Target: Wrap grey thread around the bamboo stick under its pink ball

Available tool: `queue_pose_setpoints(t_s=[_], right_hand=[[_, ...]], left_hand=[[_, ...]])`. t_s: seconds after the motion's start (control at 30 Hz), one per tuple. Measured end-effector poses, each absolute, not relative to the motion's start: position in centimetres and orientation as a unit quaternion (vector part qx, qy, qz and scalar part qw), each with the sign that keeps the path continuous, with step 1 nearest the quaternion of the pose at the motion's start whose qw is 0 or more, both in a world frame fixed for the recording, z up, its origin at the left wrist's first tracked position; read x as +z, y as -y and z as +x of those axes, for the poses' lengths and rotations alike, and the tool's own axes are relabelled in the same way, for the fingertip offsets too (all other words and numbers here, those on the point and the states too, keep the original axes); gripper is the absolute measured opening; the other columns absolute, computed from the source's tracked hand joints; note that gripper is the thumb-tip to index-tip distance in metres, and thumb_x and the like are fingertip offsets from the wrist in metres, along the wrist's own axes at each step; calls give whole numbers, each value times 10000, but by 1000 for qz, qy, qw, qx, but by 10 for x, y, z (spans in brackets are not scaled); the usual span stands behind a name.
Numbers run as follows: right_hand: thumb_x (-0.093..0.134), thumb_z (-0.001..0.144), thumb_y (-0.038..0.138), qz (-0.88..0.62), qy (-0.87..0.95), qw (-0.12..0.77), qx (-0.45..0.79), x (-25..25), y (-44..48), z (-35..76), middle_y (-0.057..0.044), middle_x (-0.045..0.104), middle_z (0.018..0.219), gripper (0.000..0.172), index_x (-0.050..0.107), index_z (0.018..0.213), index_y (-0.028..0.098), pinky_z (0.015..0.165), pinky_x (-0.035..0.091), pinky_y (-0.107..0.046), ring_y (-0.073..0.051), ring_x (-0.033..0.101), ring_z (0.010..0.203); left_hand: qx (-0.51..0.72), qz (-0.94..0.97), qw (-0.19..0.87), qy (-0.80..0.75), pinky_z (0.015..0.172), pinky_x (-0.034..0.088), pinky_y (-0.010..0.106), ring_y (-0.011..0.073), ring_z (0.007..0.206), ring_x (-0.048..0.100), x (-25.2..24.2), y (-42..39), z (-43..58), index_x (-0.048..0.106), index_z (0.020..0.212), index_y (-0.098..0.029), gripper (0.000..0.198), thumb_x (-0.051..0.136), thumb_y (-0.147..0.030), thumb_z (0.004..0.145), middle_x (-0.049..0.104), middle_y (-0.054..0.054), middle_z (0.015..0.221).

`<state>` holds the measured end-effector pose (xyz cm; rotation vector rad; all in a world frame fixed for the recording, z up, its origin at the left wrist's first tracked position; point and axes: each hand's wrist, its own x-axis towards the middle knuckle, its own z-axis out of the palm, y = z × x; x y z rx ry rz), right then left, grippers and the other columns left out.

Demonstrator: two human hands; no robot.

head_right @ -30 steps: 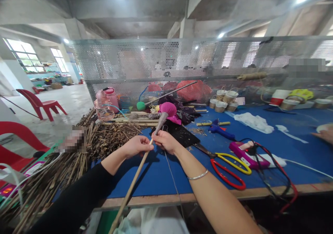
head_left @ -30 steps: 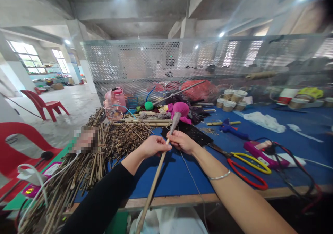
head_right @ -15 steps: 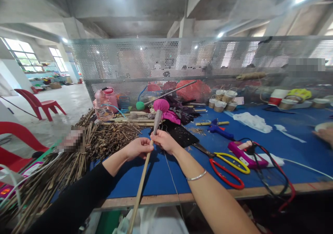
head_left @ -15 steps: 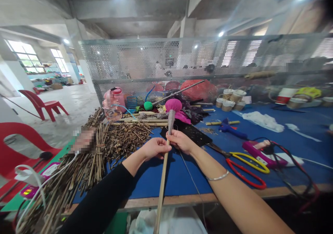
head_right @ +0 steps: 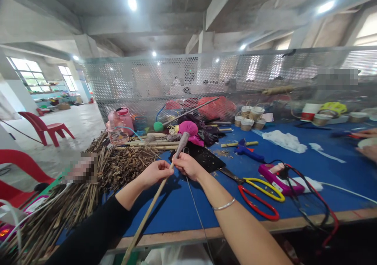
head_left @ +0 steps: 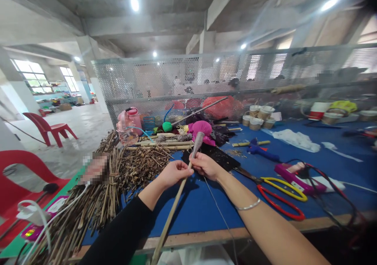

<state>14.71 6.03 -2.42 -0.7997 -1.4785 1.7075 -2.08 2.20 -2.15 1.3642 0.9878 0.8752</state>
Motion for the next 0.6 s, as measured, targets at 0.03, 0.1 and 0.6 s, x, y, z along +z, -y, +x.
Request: queue_pose_setpoints(t_s=[0.03, 0.1, 0.6], right_hand=[[648, 703, 426, -315, 577, 363, 660, -25, -61, 147, 117, 330, 431, 335, 421, 775, 190, 318, 102, -159, -23, 174, 335], [650, 702, 430, -319, 582, 359, 656, -25, -61, 148, 115, 342, 441, 337, 431, 783, 187, 316, 97, -160, -22, 173, 336], [684, 660, 436, -323, 571, 373, 656, -26, -60, 142, 116, 344, 421, 371, 429, 736, 179, 315, 82, -179, -14, 176, 313]], left_hand=[[379, 599, 560, -428, 394, 231, 170, 26, 385, 357, -22, -23, -21, 530, 683, -120, 392, 739, -436, 587, 469, -54, 470], [372, 604, 563, -424, 405, 254, 173, 27, 390, 360, -21, -23, -22, 531, 651, -116, 393, 741, -441, 581, 466, -52, 465], [366, 559, 610, -426, 464, 386, 198, 76, 443, 508, -23, -21, -18, 536, 672, -117, 409, 775, -421, 538, 556, -14, 515]])
